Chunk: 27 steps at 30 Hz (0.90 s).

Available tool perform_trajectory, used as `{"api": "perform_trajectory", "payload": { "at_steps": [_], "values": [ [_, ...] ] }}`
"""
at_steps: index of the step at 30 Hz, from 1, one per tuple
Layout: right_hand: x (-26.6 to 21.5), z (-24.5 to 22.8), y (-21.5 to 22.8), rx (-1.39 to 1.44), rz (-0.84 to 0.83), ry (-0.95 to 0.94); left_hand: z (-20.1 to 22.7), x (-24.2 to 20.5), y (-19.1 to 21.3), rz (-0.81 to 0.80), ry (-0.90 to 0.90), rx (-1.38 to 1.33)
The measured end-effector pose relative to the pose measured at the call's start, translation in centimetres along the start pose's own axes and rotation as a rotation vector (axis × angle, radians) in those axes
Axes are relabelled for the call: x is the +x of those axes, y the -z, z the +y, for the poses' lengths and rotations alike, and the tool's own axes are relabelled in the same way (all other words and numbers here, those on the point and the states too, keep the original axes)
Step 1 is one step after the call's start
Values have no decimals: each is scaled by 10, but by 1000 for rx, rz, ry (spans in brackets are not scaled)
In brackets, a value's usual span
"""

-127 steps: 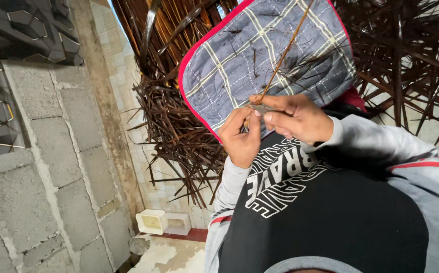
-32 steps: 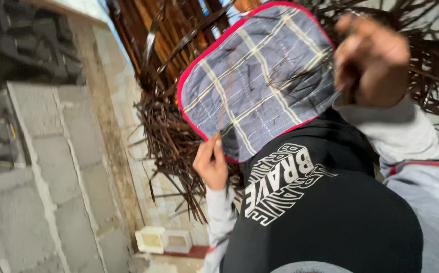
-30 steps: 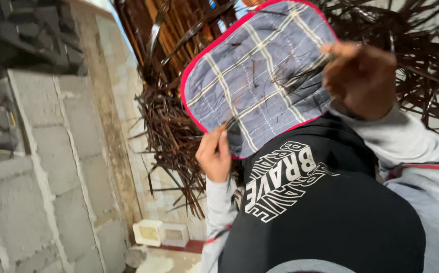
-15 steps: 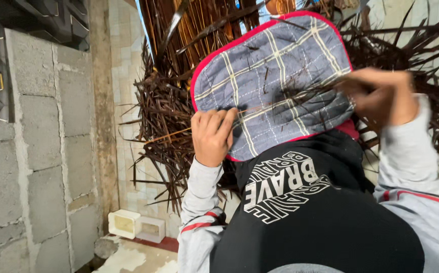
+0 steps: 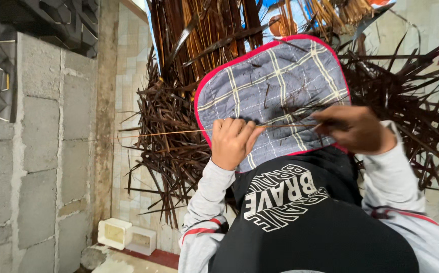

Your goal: The person processes thin wood or fiber strips by using a blade to shave or trim the edges of individual pieces.

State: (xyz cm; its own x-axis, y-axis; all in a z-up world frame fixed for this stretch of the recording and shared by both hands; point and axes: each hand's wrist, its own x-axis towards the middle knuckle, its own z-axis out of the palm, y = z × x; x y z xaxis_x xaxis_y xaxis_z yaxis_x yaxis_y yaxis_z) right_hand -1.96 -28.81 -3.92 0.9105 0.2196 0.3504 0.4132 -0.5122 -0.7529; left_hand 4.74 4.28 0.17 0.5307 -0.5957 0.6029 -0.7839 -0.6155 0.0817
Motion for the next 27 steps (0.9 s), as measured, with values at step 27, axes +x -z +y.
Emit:
{"api": "perform_trajectory", "payload": {
  "at_steps": [27],
  "values": [
    [82,280,13,-422,664,-517,-81,-202,21,269,876,247]
  ]
}}
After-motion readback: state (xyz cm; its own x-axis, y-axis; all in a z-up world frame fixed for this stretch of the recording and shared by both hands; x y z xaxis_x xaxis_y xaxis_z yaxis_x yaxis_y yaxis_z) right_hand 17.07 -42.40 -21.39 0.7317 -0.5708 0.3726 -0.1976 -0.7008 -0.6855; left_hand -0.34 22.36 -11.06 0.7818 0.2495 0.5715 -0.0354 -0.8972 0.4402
